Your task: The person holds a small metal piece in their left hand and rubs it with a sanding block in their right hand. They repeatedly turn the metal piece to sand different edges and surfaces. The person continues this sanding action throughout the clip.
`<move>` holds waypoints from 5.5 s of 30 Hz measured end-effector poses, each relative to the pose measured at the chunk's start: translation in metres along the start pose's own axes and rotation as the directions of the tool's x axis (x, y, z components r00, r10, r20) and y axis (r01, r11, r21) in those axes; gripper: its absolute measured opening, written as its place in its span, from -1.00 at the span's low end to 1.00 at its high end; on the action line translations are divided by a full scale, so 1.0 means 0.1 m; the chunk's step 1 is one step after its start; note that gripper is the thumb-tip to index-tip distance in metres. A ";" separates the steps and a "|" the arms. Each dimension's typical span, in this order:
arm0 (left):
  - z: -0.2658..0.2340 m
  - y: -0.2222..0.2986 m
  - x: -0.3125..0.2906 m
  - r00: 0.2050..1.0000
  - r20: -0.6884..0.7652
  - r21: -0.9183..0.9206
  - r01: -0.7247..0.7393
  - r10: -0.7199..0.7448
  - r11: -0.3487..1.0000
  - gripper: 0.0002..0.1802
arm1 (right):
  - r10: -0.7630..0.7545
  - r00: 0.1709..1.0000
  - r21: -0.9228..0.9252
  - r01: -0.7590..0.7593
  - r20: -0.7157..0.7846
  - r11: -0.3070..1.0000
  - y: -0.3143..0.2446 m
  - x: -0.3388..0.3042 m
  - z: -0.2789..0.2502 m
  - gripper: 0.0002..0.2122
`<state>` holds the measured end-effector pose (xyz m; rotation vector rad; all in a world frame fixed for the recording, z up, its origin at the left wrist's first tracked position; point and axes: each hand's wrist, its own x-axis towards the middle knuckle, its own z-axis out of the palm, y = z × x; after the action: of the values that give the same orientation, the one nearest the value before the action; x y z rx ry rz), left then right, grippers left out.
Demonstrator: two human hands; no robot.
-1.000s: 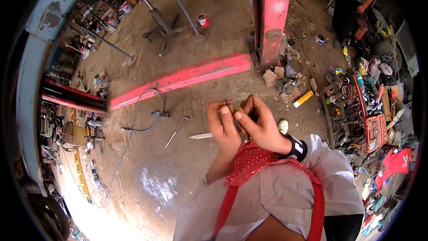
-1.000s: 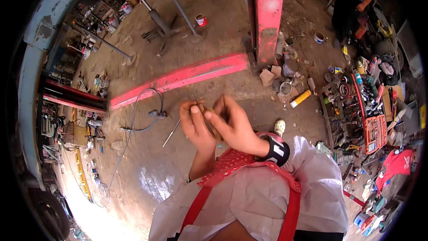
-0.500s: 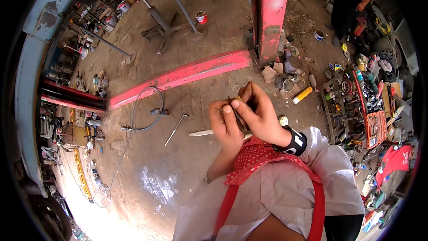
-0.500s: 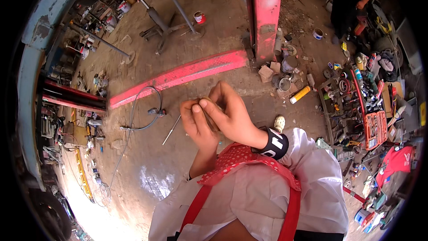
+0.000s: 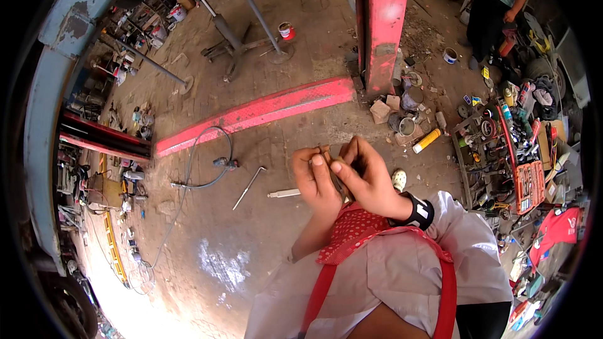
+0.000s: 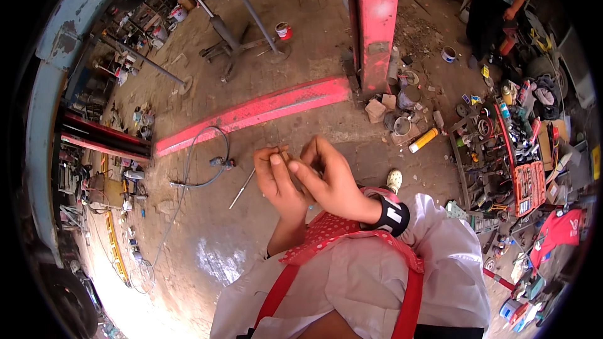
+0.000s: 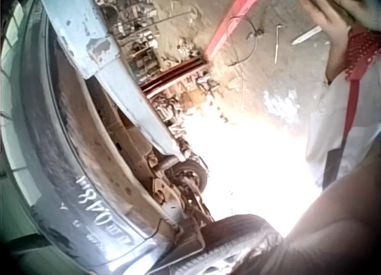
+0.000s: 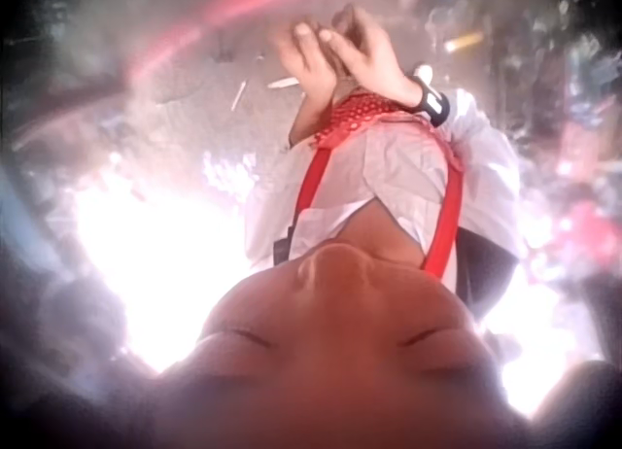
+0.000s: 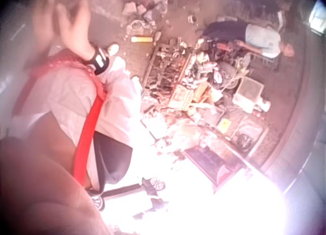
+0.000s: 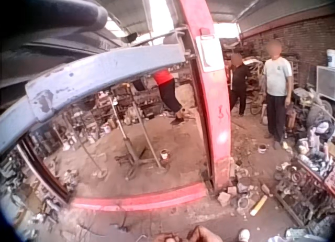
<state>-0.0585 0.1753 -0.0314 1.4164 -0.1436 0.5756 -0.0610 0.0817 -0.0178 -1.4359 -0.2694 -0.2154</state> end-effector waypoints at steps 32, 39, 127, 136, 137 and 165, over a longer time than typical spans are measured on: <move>-0.07 -0.01 -0.02 0.998 0.066 -0.004 -0.007 0.007 1.000 -0.81 | 0.015 1.000 0.015 -0.015 0.022 1.000 -0.06 0.05 0.01 -0.80; -0.09 -0.05 -0.10 0.999 0.046 -0.026 0.024 -0.023 0.999 -0.82 | -0.022 1.000 -0.071 0.022 0.009 0.997 -0.07 0.12 -0.01 -0.79; -0.16 -0.02 0.11 0.909 0.248 -0.154 0.379 -0.336 0.912 -0.73 | 0.297 0.913 -0.028 -0.301 0.280 0.953 -0.04 -0.04 -0.24 -0.78; -0.17 -0.17 0.11 0.935 0.240 -0.230 0.316 -0.261 0.921 -0.73 | 0.311 0.916 0.056 -0.335 0.255 0.941 -0.08 -0.01 -0.16 -0.77; -0.17 -0.17 0.10 0.926 0.251 -0.251 0.342 -0.281 0.905 -0.73 | 0.354 0.902 0.003 -0.366 0.249 0.931 -0.05 -0.06 -0.18 -0.77; -0.16 -0.22 0.15 0.925 0.229 -0.315 0.364 -0.302 0.876 -0.77 | 0.362 0.917 0.063 -0.376 0.166 0.924 0.05 0.06 -0.14 -0.77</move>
<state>-0.0392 0.1941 -0.0468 1.1025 -0.1280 0.1263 -0.0531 0.0684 -0.0223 -1.3829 -0.1242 0.2149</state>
